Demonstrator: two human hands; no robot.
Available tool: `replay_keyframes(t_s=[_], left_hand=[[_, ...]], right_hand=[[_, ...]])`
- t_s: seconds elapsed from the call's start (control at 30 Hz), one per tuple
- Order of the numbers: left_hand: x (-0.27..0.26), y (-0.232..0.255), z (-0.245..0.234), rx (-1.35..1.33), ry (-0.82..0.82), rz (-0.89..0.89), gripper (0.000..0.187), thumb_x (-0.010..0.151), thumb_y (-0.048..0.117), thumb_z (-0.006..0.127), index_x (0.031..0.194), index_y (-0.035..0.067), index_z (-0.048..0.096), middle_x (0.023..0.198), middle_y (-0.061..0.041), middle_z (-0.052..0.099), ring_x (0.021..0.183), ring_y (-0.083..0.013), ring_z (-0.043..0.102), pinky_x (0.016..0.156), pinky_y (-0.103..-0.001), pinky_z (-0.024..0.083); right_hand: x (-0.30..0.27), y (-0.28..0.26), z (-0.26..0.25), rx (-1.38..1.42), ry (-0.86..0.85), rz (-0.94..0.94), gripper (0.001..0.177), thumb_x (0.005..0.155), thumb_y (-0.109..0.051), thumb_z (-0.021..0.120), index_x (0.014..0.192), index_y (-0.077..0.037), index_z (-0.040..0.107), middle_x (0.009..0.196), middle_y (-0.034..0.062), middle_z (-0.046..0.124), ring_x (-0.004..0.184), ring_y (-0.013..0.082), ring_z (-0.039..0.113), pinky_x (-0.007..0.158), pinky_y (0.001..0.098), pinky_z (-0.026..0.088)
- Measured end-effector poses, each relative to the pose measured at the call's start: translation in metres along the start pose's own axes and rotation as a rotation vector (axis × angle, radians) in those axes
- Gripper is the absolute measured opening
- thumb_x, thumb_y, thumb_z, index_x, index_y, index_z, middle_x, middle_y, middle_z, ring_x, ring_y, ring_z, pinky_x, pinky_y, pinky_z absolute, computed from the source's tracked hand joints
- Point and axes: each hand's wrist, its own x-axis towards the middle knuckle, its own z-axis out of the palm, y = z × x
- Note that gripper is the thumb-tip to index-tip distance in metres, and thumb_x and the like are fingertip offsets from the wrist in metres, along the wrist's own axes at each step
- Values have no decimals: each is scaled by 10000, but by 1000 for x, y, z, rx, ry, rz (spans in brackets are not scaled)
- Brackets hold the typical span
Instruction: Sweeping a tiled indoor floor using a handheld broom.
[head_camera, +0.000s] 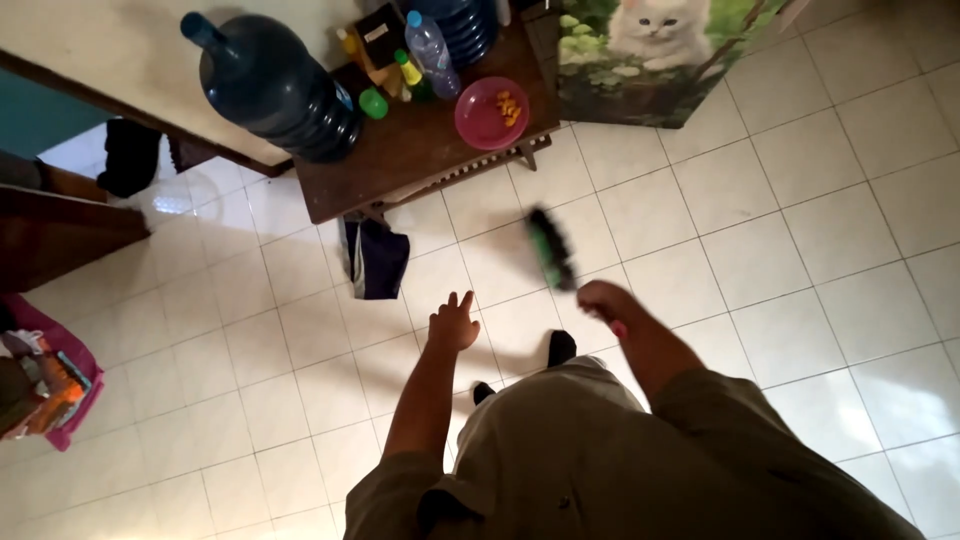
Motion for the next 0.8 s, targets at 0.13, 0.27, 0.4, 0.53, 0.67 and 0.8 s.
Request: replay_keyframes(t_s=[0.13,0.27,0.4,0.53,0.67,0.8], left_hand=[[14,1,-1,40,-3,8,808,926,390,643,1615,213,261,1625,-196,313,1277,-387,548,1003,-565,490],[30,27,-21,57,29,48,788,923,358,629,1612,206,278,1620,-193,326,1288,-399,539,1008,-566,481],[50,61,-34,75,25,135,772,940,372,621,1631,226,310,1588,-149,410,1307,-376,551,1048,-567,473],[79,104,-46,137,10,259,795,911,384,656,1597,215,292,1626,-175,299,1300,-389,514,1031,-562,459],[105,144,-61,221,-31,382,788,926,371,647,1613,216,294,1652,-153,306,1338,-371,512,1050,-552,466],[156,179,-72,305,-65,480,816,922,409,665,1617,242,272,1671,-155,253,1380,-378,466,1093,-556,426]], right_hand=[[-66,-52,47,-90,-140,226,173,880,-166,626,734,-75,630,554,31,554,417,137,471,376,289,361],[-72,-50,41,-35,-224,405,274,920,-184,636,672,-117,544,554,11,555,405,105,466,348,252,330],[-110,-51,16,-51,-182,370,333,907,-291,598,627,-133,510,493,14,499,359,132,426,317,270,272],[-110,-4,-46,257,-16,258,330,911,-285,615,640,-136,500,492,6,469,350,123,378,311,285,266],[-104,76,-121,569,169,-16,216,938,-182,616,751,-83,576,557,27,534,407,129,440,359,291,318],[-134,83,-162,645,447,185,232,953,-181,602,793,-15,574,551,83,494,407,185,414,374,324,309]])
